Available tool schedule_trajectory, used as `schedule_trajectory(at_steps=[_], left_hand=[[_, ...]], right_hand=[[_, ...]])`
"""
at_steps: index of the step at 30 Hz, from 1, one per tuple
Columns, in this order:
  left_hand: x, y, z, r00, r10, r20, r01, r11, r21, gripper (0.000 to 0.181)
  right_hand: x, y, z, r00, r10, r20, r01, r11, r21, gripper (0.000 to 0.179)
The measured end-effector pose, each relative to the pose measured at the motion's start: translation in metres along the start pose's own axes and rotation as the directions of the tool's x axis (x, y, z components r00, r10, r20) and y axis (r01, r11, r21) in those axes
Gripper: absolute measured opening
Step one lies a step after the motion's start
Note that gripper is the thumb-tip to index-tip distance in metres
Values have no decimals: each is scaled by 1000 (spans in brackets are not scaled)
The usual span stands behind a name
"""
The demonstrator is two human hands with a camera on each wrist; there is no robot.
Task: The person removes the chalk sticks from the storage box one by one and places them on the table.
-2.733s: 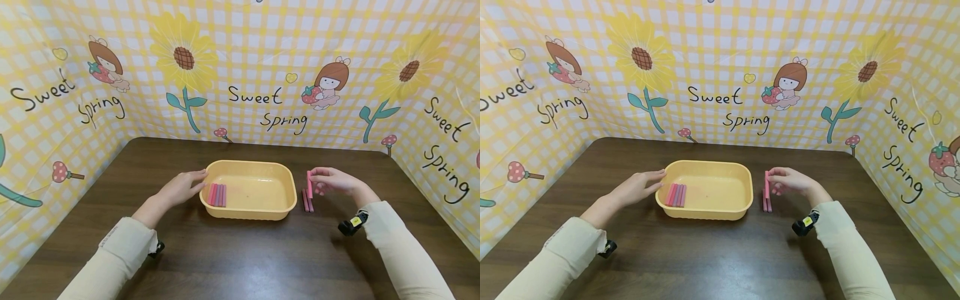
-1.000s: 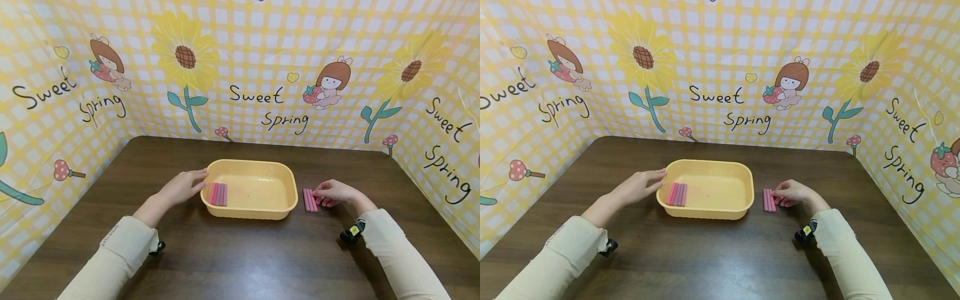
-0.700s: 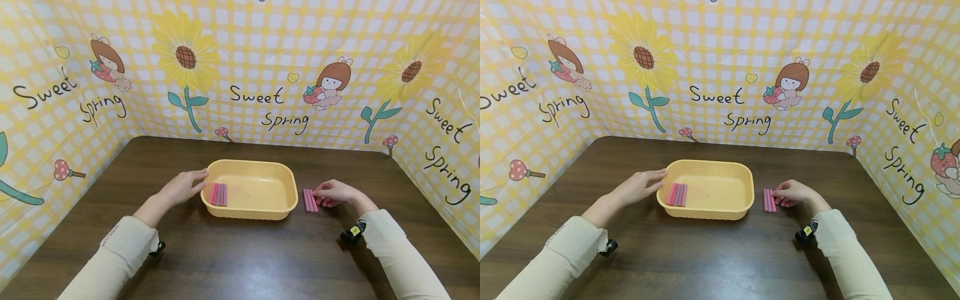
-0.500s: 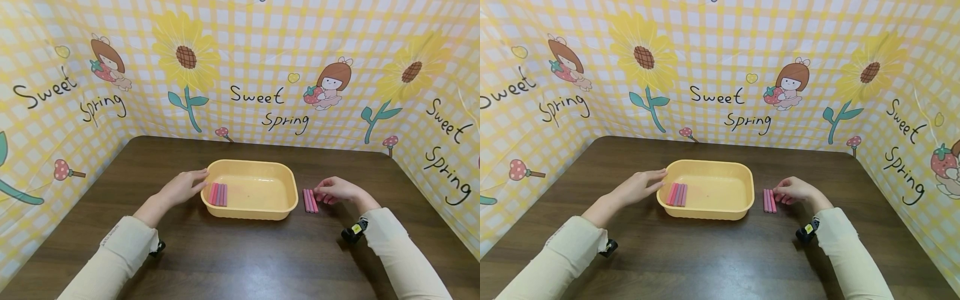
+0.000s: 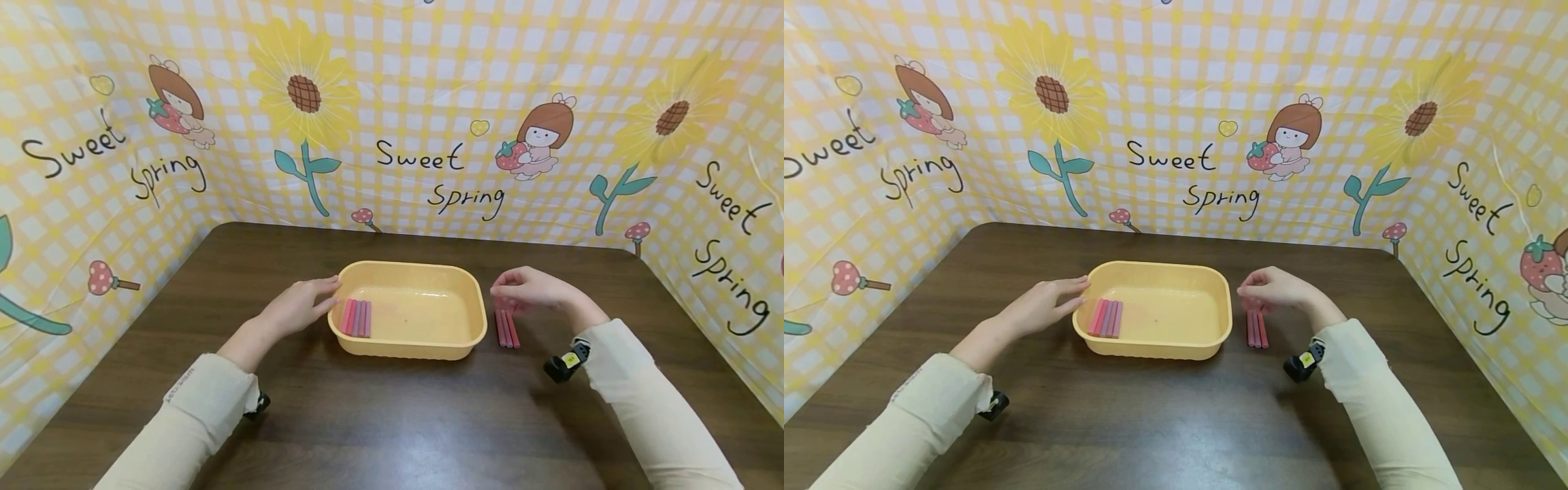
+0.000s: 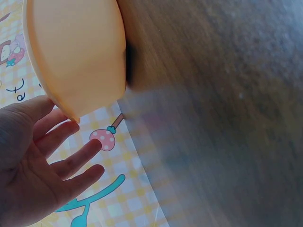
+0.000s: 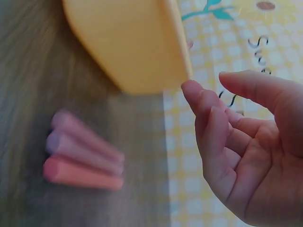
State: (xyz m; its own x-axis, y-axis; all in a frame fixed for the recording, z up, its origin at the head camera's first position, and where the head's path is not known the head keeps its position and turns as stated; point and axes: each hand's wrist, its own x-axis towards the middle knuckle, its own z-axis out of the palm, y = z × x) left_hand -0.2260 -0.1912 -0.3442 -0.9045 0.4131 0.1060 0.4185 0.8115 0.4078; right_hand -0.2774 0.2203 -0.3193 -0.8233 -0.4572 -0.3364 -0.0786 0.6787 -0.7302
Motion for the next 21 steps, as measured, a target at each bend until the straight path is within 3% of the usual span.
schedule_trajectory(at_steps=[5, 11, 21], left_hand=[[-1, 0, -1, 1000, 1, -3, -1, 1000, 1, 43], [-1, -1, 0, 1000, -1, -3, 1, 1000, -1, 43], [-3, -2, 1, 999, 41, -24, -41, 999, -13, 43]], right_hand=[[5, -23, 3, 999, -49, 22, 49, 998, -35, 38], [14, -47, 9, 997, -47, 64, 51, 997, -51, 37], [37, -76, 22, 982, -114, 151, 133, 983, -125, 36]])
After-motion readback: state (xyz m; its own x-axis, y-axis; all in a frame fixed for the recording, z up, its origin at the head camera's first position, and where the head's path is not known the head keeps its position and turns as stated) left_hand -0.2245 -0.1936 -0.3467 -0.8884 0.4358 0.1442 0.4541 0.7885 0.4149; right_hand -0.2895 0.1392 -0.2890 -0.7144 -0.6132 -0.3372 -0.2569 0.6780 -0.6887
